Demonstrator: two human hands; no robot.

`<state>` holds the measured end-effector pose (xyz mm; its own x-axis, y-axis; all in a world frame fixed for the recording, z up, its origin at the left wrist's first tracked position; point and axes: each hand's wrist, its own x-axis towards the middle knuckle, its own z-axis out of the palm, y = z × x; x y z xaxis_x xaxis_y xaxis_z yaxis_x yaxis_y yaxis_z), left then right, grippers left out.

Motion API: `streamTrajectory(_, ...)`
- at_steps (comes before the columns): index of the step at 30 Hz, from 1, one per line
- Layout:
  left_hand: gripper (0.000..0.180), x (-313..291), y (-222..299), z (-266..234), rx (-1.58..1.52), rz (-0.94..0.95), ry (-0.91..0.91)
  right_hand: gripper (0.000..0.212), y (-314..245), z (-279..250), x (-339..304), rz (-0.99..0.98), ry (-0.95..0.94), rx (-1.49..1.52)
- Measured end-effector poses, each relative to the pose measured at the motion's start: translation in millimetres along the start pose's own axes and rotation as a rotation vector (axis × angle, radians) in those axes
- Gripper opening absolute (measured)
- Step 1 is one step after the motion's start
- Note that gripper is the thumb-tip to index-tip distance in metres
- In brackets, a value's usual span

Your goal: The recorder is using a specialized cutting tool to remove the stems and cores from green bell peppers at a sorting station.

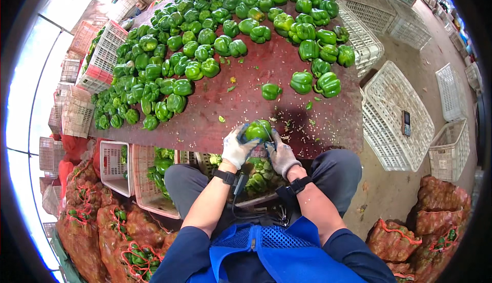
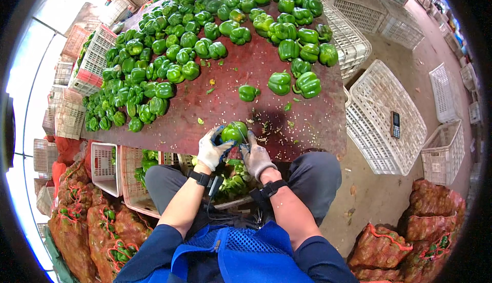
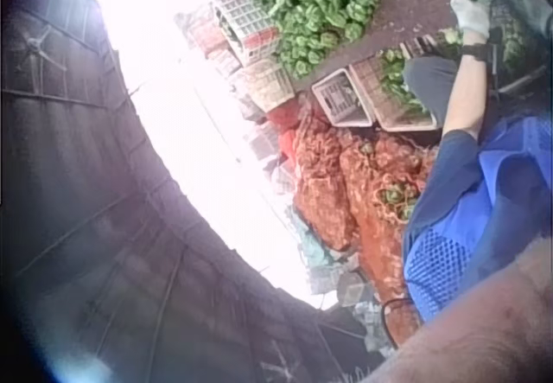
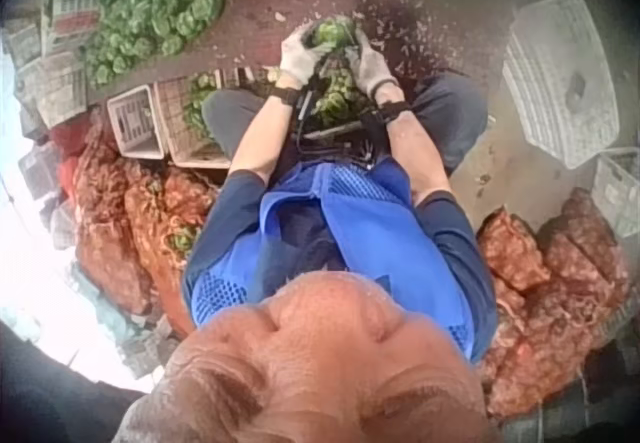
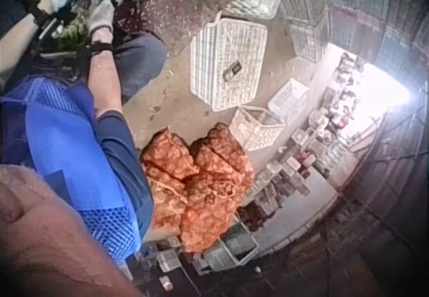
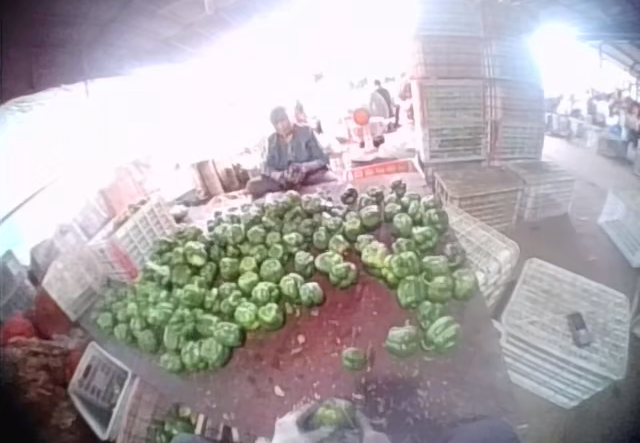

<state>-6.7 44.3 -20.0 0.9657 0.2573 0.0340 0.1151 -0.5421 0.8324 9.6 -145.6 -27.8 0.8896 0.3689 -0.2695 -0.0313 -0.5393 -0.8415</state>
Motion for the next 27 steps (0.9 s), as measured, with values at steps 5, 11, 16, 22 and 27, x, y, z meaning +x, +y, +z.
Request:
streamTrajectory(5, 0.07, 3, 0, -1, -0.281, -0.263, -0.054, 0.061, -9, -5, 3, 0.133, -0.122, -0.119)
streamTrajectory(11, 0.052, 10, 13, 1, 0.229, 0.217, -0.026, 0.056, 11, -3, -9, -0.009, -0.091, 0.039)
streamTrajectory(16, 0.04, 18, 25, -23, -0.546, -0.251, -0.105, 0.053, 5, -26, -25, -0.049, 0.058, 0.331)
streamTrajectory(22, 0.045, -16, 72, -22, -0.467, -0.239, -0.337, 0.046, 14, -15, -9, -0.123, -0.069, 0.962)
streamTrajectory(27, 0.044, -27, 66, -18, -0.424, -0.19, -0.362, 0.045, 6, -31, -16, 0.019, -0.143, 1.214)
